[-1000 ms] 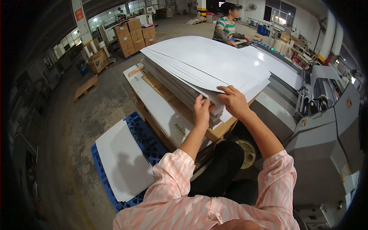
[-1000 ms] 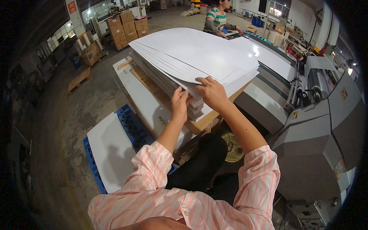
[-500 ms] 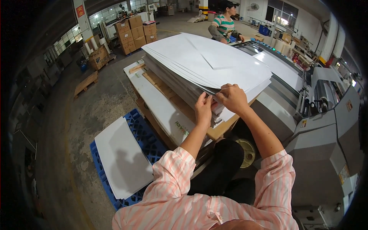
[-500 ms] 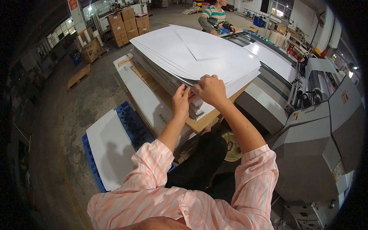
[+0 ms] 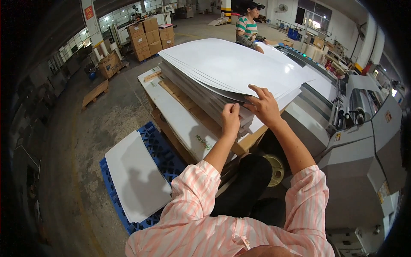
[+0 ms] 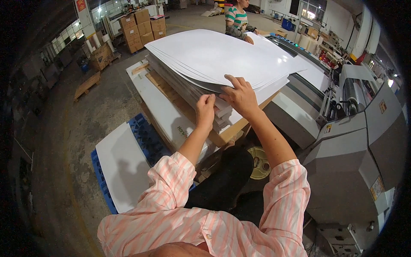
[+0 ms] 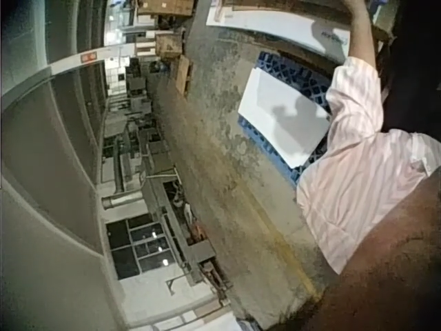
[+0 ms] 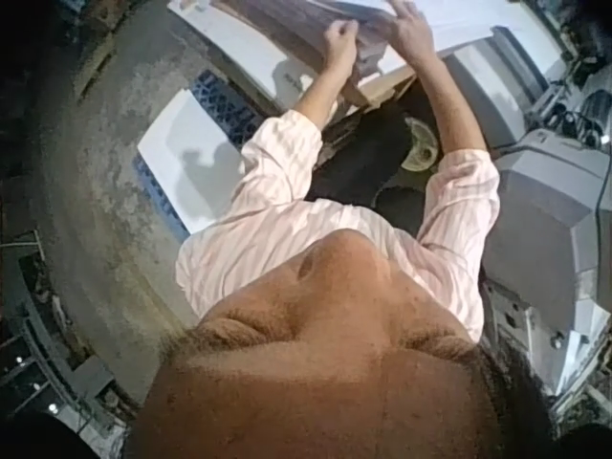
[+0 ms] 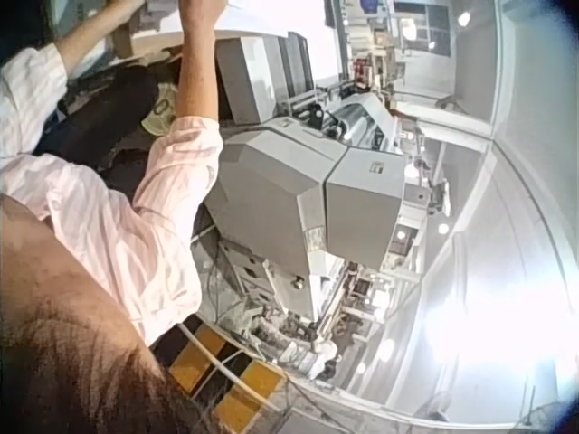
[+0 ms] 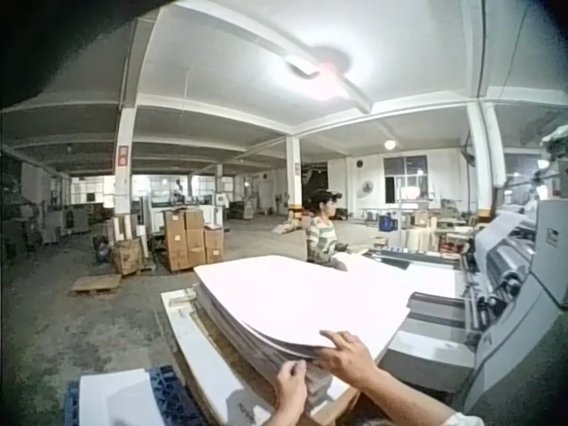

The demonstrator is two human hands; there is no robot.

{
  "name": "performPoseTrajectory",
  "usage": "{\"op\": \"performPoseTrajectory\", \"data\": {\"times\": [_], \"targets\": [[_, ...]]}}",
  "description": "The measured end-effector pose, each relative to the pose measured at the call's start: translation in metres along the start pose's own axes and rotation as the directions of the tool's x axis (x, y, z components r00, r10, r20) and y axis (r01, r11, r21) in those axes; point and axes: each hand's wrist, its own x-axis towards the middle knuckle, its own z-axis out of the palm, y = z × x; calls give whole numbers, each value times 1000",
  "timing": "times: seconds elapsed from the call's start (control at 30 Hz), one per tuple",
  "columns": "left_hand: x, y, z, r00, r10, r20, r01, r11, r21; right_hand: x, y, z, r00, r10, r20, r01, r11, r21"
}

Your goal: Inspecting and aligning a large stack of white paper sheets on a workbench in a paper mill.

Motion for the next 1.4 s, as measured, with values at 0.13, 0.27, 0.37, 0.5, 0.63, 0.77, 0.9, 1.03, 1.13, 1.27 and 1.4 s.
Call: {"op": "performPoseTrajectory", "data": {"times": [0.13,0.27,0.37,0.5,0.63,0.77,0.9,1.03,1.13,1.27,1.4], "targets": [[-5,1,1,973,-101,209,104,995,1,8,12,16,848,404,343,-503,818,279],[-4,-1,-3,971,-106,213,81,989,123,38,22,7,618,735,279,-630,251,735],[-1,-4,-8,971,-119,206,104,991,82,41,18,1,696,710,105,-657,572,491],[-2,-5,-6,955,-101,279,89,994,57,12,4,-1,860,405,312,-502,784,365],[-4,1,-6,962,-131,238,93,982,164,-8,5,12,883,282,376,-402,868,291],[-7,9,-7,948,-126,293,137,990,-17,-14,7,15,955,148,258,-216,942,257],[-9,21,-1,946,-226,231,264,953,-149,-9,8,10,992,22,125,-44,983,179],[-3,9,-4,961,-119,251,86,987,138,16,14,16,729,576,371,-675,513,531],[1,1,-8,958,-20,288,-45,975,217,31,26,21,634,707,314,-599,191,778],[3,-7,-18,954,-37,296,-35,972,232,10,-2,16,909,405,96,-402,796,452],[-12,7,0,970,-205,128,226,956,-185,-17,9,15,931,223,290,-300,920,254]]}}
